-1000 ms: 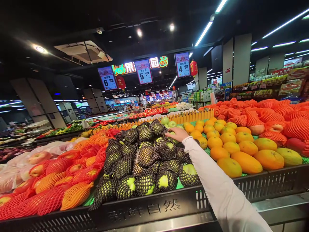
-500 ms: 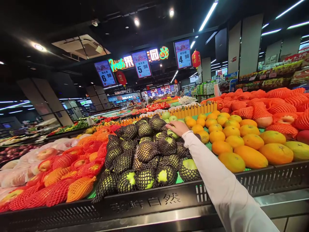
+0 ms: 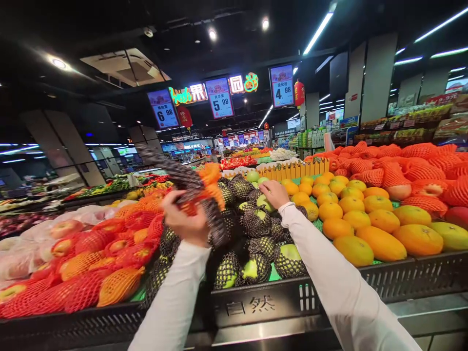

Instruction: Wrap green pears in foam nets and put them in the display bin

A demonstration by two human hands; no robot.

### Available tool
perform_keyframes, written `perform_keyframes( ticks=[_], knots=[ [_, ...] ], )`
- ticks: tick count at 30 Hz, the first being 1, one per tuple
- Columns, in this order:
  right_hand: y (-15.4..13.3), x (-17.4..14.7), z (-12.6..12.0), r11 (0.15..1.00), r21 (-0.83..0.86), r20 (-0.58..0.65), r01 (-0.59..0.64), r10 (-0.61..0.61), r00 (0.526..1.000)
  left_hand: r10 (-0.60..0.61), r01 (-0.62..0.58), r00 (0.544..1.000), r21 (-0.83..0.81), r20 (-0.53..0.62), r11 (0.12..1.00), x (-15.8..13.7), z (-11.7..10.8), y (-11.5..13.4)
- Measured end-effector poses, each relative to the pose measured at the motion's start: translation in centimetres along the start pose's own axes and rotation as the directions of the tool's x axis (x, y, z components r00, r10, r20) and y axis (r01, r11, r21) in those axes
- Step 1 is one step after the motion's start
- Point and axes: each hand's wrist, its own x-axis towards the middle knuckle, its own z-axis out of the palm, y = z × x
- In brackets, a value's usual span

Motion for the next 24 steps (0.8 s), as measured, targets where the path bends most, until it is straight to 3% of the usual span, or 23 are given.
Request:
perform_keyframes(
  ticks=[2,3,4,5,6,7,8,11,17,20,24],
  knots=[
    [0.2,0.0,0.5,0.992,0.126,-0.016,0.010,-0.008,1.000,-0.025,-0.002,0.976,0.124,0.216,0.992,-0.7,4.6,0.9],
    [0.2,0.1,0.8,0.981,0.195,-0.018,-0.004,0.007,1.000,-0.064,-0.016,0.915,0.194,0.399,0.981,-1.1,6.7,1.2],
    [0.2,0.1,1.1,0.967,0.252,-0.010,-0.033,0.037,0.999,-0.113,-0.039,0.812,0.246,0.573,0.968,-1.5,8.6,1.3],
    [0.2,0.2,1.4,0.954,0.289,0.012,-0.075,0.075,0.997,-0.146,-0.069,0.692,0.266,0.707,0.961,-1.8,10.0,1.1],
    [0.2,0.2,1.6,0.943,0.309,0.043,-0.123,0.116,0.992,-0.151,-0.087,0.618,0.258,0.771,0.962,-2.0,10.9,0.8],
    [0.0,0.2,1.8,0.933,0.318,0.076,-0.167,0.151,0.986,-0.137,-0.098,0.574,0.234,0.808,0.967,-2.2,11.4,0.3],
    [-0.1,0.2,2.0,0.926,0.323,0.096,-0.197,0.175,0.980,-0.112,-0.102,0.562,0.204,0.820,0.974,-2.4,11.6,-0.3],
    [-0.4,0.2,2.2,0.910,0.364,0.081,-0.199,0.182,0.980,-0.058,-0.097,0.595,0.144,0.802,0.985,-2.7,10.9,-1.3],
    [0.4,0.7,2.5,0.841,0.502,-0.004,-0.201,0.235,0.972,-0.227,0.050,0.725,0.280,0.650,0.959,-3.3,10.0,-0.5],
    [1.0,0.8,2.8,0.818,0.534,-0.041,-0.214,0.278,0.960,-0.270,0.117,0.763,0.285,0.587,0.951,-3.4,9.9,-0.3],
    [1.7,0.9,3.0,0.800,0.553,-0.063,-0.232,0.318,0.946,-0.210,0.142,0.852,0.175,0.479,0.974,-3.3,9.8,-0.4]
  ],
)
